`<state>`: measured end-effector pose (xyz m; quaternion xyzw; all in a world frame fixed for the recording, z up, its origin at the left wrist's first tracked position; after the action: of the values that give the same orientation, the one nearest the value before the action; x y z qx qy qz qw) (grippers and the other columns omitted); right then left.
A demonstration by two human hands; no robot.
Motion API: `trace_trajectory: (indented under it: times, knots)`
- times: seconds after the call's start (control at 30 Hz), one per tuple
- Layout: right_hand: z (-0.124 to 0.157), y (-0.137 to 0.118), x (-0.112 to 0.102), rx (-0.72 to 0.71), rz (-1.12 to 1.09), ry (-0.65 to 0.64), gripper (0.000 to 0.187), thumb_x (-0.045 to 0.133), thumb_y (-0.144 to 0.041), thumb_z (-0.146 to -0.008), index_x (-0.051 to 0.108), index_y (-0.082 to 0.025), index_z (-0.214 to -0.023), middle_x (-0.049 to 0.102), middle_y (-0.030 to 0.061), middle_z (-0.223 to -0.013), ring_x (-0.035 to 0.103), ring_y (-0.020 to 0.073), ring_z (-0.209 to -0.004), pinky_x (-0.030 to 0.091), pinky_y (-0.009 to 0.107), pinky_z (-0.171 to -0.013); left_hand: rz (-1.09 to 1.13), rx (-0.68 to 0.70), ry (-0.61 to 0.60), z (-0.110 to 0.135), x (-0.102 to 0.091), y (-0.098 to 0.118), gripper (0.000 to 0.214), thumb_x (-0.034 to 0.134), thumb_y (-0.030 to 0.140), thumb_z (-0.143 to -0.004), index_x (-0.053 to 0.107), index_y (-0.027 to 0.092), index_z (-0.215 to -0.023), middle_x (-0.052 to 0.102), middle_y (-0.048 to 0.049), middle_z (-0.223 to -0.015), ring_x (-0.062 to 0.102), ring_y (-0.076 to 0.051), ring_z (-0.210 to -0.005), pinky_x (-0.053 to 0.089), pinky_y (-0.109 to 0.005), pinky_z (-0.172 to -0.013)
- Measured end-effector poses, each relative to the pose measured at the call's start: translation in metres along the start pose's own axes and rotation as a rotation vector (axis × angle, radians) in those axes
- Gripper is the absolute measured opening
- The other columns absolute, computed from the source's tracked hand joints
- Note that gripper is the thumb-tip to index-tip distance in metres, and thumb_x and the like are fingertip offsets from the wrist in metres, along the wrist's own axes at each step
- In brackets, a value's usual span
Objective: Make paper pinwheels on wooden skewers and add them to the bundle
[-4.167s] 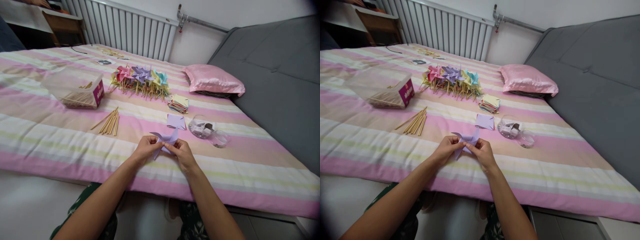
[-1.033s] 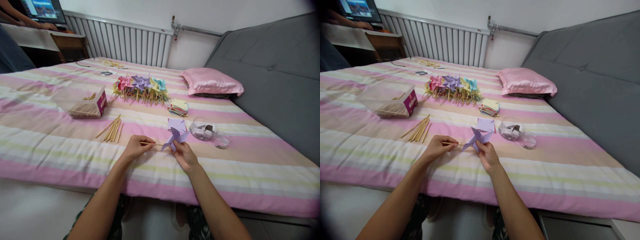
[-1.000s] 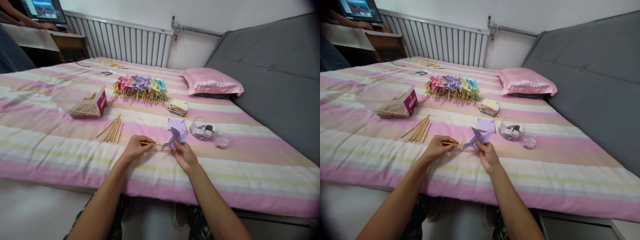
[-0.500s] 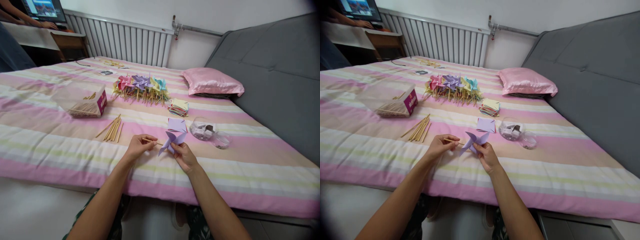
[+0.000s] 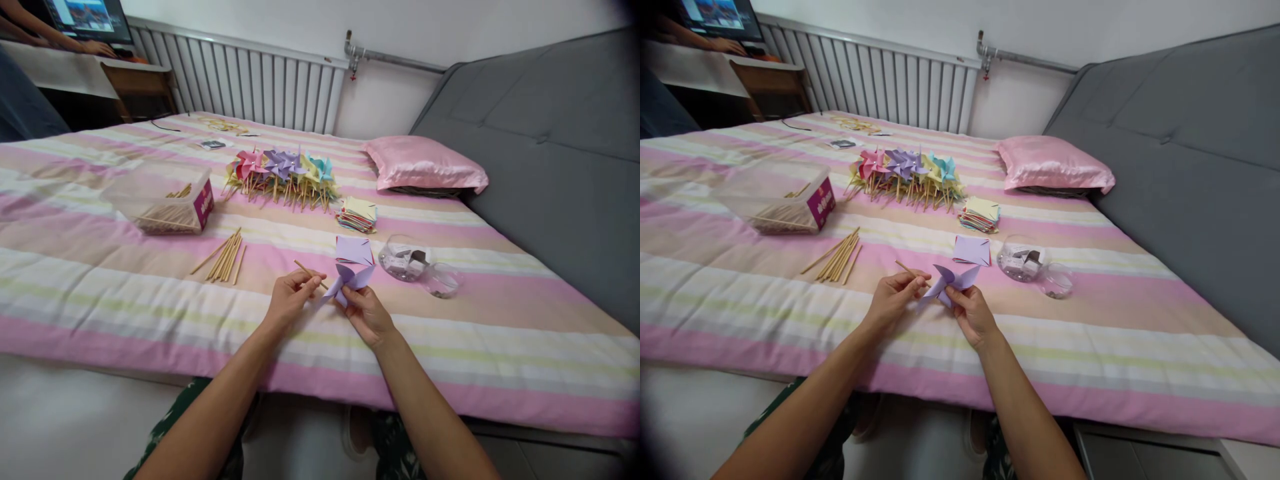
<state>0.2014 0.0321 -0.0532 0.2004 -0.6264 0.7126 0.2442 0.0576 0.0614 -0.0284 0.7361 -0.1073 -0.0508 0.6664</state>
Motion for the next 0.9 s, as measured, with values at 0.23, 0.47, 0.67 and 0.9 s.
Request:
trace_trajectory:
  times: [0.23,0.47,0.67,0.9]
  knots:
    - [0.004,-0.006,0.000,-0.063,0.045,-0.026,0.019,0.082,-0.027,-0.058,0.069,-0.022,-0.070,0.066,-0.0024,-0.070,0.058,0.0112,-0.066,0.049,0.024,-0.066,-0.059,0.042,-0.046,-0.004,-0.006,-0.001,0.030,0.054,0.041,-0.082,0.066,0.015,-0.089,0.067,-0.0060,-0.079,0.061,-0.015,-0.072,0.046,-0.025,-0.067]
    - [0.014,-0.025,0.008,-0.341,0.414,-0.130,0.019,0.077,-0.032,-0.065,0.067,-0.019,-0.075,0.064,0.0001,-0.071,0.059,0.0144,-0.067,0.051,0.028,-0.064,-0.395,0.161,-0.169,-0.002,-0.003,0.002,0.028,0.048,0.034,-0.086,0.066,0.016,-0.098,0.063,-0.0026,-0.074,0.058,-0.014,-0.069,0.043,-0.023,-0.062]
    - [0.029,-0.046,0.021,-0.637,0.753,-0.198,0.007,0.069,-0.026,-0.075,0.067,-0.020,-0.077,0.064,0.0029,-0.075,0.059,0.0158,-0.069,0.047,0.028,-0.064,-0.580,0.404,-0.163,-0.005,-0.013,0.022,0.030,0.045,0.025,-0.088,0.067,0.015,-0.107,0.058,-0.0036,-0.072,0.054,-0.014,-0.067,0.040,-0.024,-0.061]
    - [0.034,-0.049,0.024,-0.843,0.942,-0.251,0.007,0.062,-0.019,-0.080,0.067,-0.022,-0.085,0.067,0.0034,-0.079,0.061,0.0176,-0.077,0.048,0.032,-0.072,-0.672,0.449,-0.175,-0.008,-0.021,0.022,0.031,0.043,0.016,-0.087,0.063,0.014,-0.110,0.060,-0.0022,-0.072,0.055,-0.012,-0.067,0.041,-0.023,-0.064]
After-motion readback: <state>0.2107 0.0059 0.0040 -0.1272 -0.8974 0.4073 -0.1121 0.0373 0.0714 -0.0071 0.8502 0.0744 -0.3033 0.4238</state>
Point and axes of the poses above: each hand's wrist, its own z-axis away from the middle knuckle, its own x-axis out of the palm, y = z × x, the point moved 5 cm from there along -z, towards the middle knuckle
